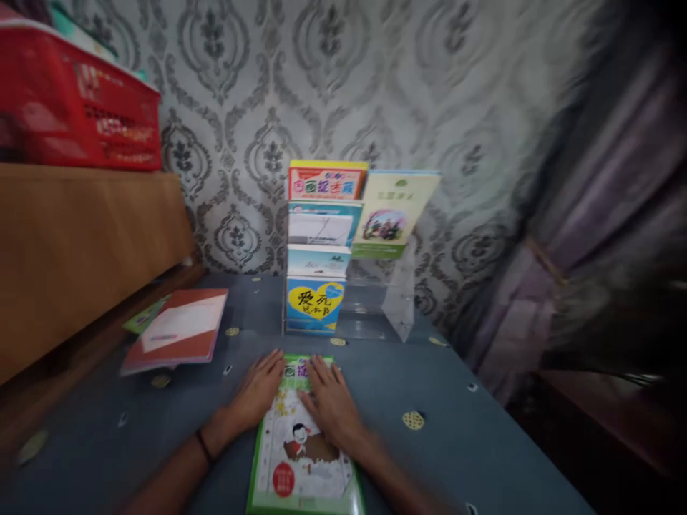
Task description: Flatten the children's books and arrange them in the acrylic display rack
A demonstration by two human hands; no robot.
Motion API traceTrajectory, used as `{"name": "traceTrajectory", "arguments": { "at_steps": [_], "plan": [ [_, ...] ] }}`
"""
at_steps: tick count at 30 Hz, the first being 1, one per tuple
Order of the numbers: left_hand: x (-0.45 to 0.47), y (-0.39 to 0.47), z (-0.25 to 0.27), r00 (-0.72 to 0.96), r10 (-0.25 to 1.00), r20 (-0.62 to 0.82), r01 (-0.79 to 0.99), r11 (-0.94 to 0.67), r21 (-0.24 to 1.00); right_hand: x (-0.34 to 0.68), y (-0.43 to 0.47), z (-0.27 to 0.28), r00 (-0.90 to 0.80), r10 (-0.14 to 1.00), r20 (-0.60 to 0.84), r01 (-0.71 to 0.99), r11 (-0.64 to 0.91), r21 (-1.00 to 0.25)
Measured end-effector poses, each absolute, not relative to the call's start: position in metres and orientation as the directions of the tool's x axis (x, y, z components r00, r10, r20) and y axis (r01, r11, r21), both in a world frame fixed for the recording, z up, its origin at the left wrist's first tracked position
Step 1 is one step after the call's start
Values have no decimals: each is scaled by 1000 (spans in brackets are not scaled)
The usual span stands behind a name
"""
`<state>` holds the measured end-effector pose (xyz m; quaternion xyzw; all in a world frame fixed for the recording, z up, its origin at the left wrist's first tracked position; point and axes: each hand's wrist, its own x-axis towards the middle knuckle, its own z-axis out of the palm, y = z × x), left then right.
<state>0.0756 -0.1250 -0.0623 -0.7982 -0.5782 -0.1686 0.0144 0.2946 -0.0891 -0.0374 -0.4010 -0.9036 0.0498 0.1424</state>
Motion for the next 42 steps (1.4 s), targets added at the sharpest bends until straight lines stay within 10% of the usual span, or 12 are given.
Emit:
{"name": "traceTrajectory", "arguments": {
  "at_steps": [9,17,24,34,42],
  "plan": [
    [87,-147,-22,266,933,241,950,-296,99,295,-81,-54,-688,687,232,669,725,-164],
    [-4,-185,15,-45,805,592,998,64,-11,296,-78,-61,-683,676,276,651,735,-188],
    [-69,-212,8,-149,900,410,976,201,-88,296,-79,-56,-682,685,257,662,727,-183],
    [-87,-215,35,-72,932,354,996,48,76,295,-79,-56,-678,686,263,667,725,-172],
    [-110,-203,79,-437,759,482,854,183,486,293,-76,-61,-670,691,271,673,719,-170]
  ]
}}
